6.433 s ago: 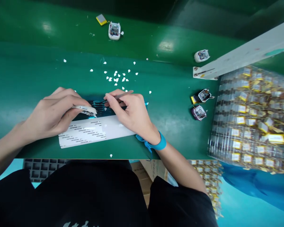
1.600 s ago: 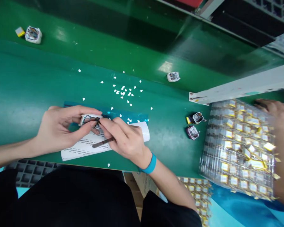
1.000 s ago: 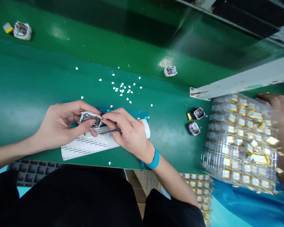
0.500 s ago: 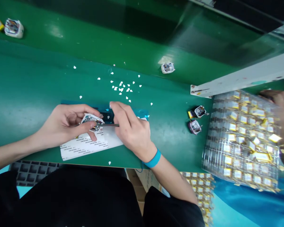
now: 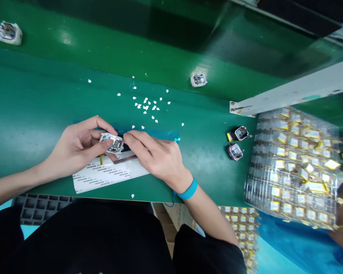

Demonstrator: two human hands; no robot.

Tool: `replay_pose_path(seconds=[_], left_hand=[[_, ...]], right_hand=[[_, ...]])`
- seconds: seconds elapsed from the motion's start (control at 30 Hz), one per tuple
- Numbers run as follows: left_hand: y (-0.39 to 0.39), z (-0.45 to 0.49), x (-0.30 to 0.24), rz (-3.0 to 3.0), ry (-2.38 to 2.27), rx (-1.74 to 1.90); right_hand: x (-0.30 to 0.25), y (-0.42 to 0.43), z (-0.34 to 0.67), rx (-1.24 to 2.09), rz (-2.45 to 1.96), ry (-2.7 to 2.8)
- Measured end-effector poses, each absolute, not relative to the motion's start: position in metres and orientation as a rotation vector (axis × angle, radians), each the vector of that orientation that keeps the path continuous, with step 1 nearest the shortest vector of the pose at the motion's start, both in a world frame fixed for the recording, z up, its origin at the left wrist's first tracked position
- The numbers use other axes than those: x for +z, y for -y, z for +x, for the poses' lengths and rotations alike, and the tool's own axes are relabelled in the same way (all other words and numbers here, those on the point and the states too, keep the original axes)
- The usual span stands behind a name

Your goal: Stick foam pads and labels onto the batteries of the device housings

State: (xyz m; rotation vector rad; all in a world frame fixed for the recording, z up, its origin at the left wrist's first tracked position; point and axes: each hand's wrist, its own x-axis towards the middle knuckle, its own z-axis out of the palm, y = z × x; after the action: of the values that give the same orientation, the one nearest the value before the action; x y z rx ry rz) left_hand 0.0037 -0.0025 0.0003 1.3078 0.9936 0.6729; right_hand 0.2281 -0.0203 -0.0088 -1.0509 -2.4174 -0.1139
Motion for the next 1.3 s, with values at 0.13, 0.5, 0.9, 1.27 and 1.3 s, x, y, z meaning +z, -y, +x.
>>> replay_pose_path(seconds=[0.13, 0.5, 0.9, 1.27, 1.3], left_hand=[[0.01, 0.009, -0.002, 1.326, -0.987, 0.724], [0.023, 0.011, -0.007, 1.666, -1.093, 0.95], [0.021, 0.006, -0.003, 1.811, -0.991, 0.95], [0.008, 0.001, 0.003, 1.667, -0.879, 0.862], [0.006, 0.001, 0.005, 1.649, -0.874, 0.845]], right_hand=[[-0.012, 0.024, 0.225, -0.109, -0.969, 2.422], [-0.016, 0.038, 0.22, 0.152, -0.972, 2.347], [-0.001, 0.035, 0.208, 1.143, -1.249, 1.739], [-0.004, 0.034, 0.214, 1.034, -1.205, 1.772], [-0.004, 0.032, 0.216, 1.03, -1.175, 1.777]])
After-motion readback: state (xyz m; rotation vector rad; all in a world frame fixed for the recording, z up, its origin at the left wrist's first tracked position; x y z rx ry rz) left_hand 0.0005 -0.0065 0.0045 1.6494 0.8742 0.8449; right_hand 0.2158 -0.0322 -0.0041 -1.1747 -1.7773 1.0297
